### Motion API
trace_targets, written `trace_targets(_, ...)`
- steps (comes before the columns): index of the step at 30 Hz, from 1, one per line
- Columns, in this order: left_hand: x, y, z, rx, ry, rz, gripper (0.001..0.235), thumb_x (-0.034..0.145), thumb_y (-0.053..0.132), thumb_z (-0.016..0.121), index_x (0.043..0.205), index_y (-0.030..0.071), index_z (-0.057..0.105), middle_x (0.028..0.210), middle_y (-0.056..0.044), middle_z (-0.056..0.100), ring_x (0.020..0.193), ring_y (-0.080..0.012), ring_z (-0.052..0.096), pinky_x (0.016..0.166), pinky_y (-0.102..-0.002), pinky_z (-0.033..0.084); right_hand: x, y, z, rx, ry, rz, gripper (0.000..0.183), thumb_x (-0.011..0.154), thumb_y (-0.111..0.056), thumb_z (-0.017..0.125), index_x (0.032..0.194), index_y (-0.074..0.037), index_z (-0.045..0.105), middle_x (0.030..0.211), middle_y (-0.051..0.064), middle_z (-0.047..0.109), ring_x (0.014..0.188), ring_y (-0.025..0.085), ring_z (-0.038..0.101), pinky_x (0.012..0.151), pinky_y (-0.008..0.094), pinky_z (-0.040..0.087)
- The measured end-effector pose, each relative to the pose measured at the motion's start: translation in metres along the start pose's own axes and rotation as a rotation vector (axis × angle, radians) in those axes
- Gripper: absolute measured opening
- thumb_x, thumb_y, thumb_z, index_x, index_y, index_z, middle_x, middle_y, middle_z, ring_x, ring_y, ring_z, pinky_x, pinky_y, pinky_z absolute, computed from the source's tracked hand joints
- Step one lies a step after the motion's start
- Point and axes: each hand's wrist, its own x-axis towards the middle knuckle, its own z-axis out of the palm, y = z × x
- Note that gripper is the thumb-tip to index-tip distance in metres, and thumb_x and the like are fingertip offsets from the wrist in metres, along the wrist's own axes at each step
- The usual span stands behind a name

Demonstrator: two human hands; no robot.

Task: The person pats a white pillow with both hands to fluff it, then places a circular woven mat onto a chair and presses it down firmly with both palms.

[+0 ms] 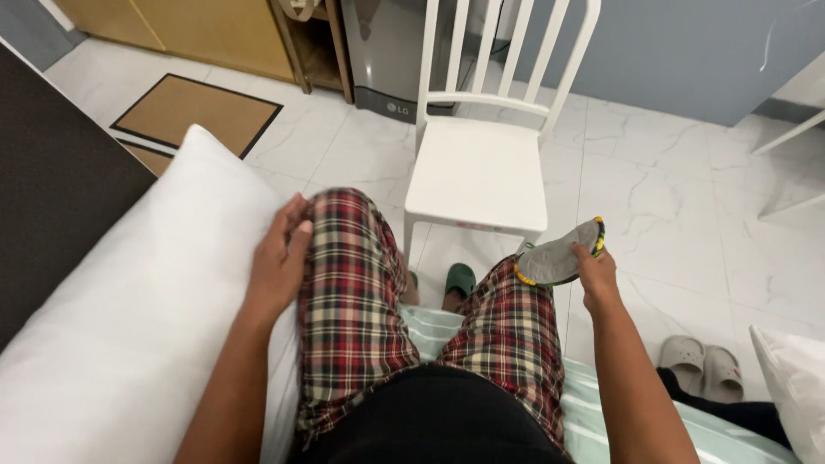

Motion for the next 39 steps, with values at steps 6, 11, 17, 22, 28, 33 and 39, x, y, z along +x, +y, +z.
trace_targets(6, 0.015, -0.009, 0.035, -0.05, -0.134, -0.008, 0.054, 0.105, 0.026, 0.052, 0.155, 0.006, 0.045, 0.149, -0.028, 0.054, 0.138, -0.0479, 0.048, 0.117, -0.06, 0.035, -0.017, -0.061, 0.022, 0.079, -0.101, -0.034, 0.058, 0.102, -0.028, 0.066, 0.149, 0.002, 0.05, 0.144, 0.03, 0.055, 0.138, 0.045, 0.049, 0.114, 0.059, 0.036)
trace_targets(11, 0.06, -0.006, 0.083, -0.079, -0.26, -0.043, 0.055, 0.104, 0.024, 0.054, 0.155, 0.006, 0.046, 0.152, -0.026, 0.051, 0.143, -0.0459, 0.044, 0.12, -0.057, 0.032, 0.018, -0.078, 0.041, 0.218, -0.174, -0.109, 0.046, 0.098, -0.026, 0.074, 0.135, -0.001, 0.062, 0.124, 0.014, 0.067, 0.117, 0.023, 0.062, 0.105, 0.044, 0.048)
trace_targets(17, 0.128, -0.051, 0.184, -0.023, -0.477, -0.066, 0.053, 0.106, 0.026, 0.053, 0.156, 0.009, 0.044, 0.158, -0.023, 0.045, 0.149, -0.0409, 0.039, 0.122, -0.055, 0.027, 0.073, -0.107, 0.063, 0.163, -0.315, 0.002, 0.035, 0.098, -0.033, 0.076, 0.12, -0.007, 0.07, 0.103, 0.008, 0.072, 0.093, 0.022, 0.068, 0.09, 0.04, 0.055)
trace_targets(22, 0.185, -0.113, 0.27, 0.213, -0.726, -0.139, 0.057, 0.108, 0.036, 0.046, 0.161, 0.021, 0.034, 0.172, -0.015, 0.019, 0.16, -0.0372, 0.009, 0.128, -0.056, 0.013, 0.122, -0.132, 0.099, 0.112, -0.42, 0.08, 0.03, 0.093, -0.031, 0.081, 0.111, -0.008, 0.074, 0.09, 0.007, 0.071, 0.079, 0.019, 0.067, 0.077, 0.035, 0.056)
trace_targets(28, 0.26, -0.154, 0.341, 0.437, -0.712, -0.106, 0.061, 0.11, 0.031, 0.046, 0.164, 0.01, 0.026, 0.173, -0.02, 0.007, 0.16, -0.0375, -0.002, 0.127, -0.061, -0.001, 0.237, -0.045, 0.149, -0.336, -0.391, 0.005, 0.057, 0.087, -0.055, 0.081, 0.134, -0.024, 0.073, 0.111, 0.017, 0.075, 0.103, 0.034, 0.073, 0.091, 0.047, 0.055)
trace_targets(33, 0.284, -0.225, 0.386, 0.681, -0.566, -0.038, 0.068, 0.109, 0.047, 0.041, 0.166, 0.014, 0.019, 0.174, -0.018, 0.001, 0.159, -0.0381, -0.003, 0.123, -0.066, -0.003, 0.29, 0.05, 0.178, -0.63, -0.03, -0.162, 0.076, 0.096, -0.052, 0.064, 0.158, -0.012, 0.046, 0.147, 0.034, 0.05, 0.136, 0.06, 0.044, 0.108, 0.075, 0.034)
trace_targets(39, 0.281, -0.258, 0.401, 0.801, -0.258, 0.238, 0.073, 0.105, 0.058, 0.041, 0.165, 0.019, 0.027, 0.173, -0.016, 0.012, 0.158, -0.0386, 0.008, 0.12, -0.067, 0.008, 0.258, 0.063, 0.205, -0.931, -0.014, -0.192, 0.08, 0.098, -0.07, 0.047, 0.164, -0.029, 0.032, 0.17, 0.019, 0.019, 0.153, 0.051, 0.016, 0.117, 0.074, 0.017)
